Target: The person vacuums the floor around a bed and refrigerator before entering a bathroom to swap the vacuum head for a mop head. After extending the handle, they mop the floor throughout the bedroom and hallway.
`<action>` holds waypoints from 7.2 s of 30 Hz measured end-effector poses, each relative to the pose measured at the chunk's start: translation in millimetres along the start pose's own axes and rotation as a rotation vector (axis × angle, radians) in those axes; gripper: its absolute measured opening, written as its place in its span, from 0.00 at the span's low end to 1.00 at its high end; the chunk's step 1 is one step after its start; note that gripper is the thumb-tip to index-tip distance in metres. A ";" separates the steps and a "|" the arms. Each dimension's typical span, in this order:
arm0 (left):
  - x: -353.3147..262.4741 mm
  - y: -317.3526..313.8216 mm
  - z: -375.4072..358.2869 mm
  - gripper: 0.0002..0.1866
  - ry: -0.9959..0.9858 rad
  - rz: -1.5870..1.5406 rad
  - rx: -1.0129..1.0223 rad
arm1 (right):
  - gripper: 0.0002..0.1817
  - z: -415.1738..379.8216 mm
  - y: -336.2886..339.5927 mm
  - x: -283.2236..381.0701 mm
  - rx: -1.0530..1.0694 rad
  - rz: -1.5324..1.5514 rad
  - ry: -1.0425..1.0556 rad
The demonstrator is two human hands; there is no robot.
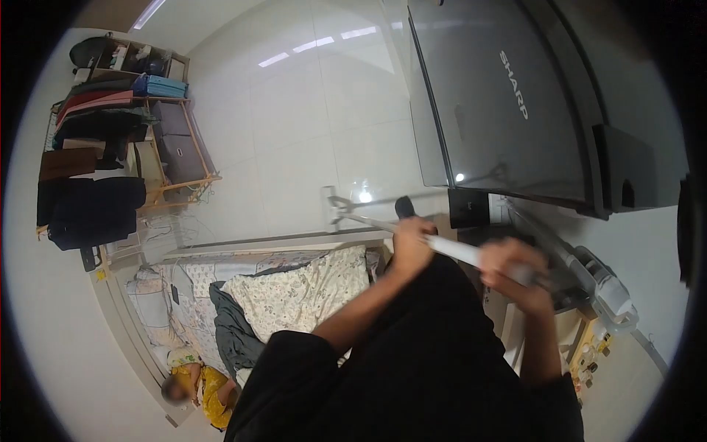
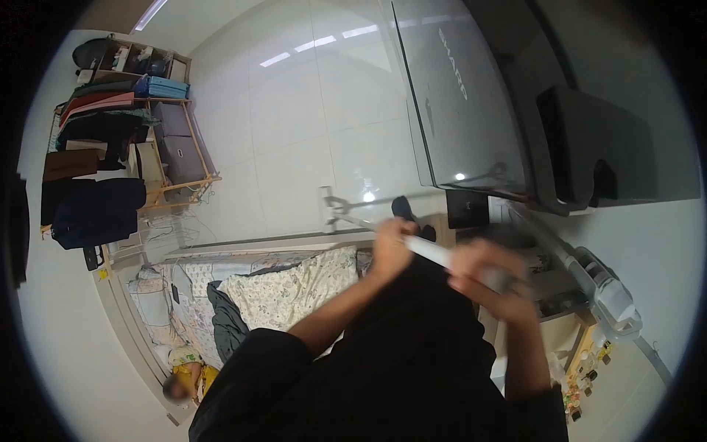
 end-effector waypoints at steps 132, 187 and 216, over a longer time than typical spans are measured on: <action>-6.9 7.8 155.4 0.09 -0.864 -0.104 0.601 | 0.10 36.7 -102.1 37.6 -0.345 -0.722 0.633; -8.4 -36.7 -22.2 0.11 -0.548 0.052 0.185 | 0.11 -121.7 -79.9 -89.5 -0.462 -0.339 0.494; -188.2 -155.3 -270.1 0.15 -0.568 -0.245 0.443 | 0.07 -439.0 -12.7 -85.8 -0.564 0.069 0.569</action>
Point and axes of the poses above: each hand's wrist, its own z-axis towards the middle knuckle, its own y-axis out of the back of the hand, x = y × z, the point moved 10 cm from there along z, towards the middle knuckle, and after that the axes turned 11 degrees about -y, right-handed, at the moved point
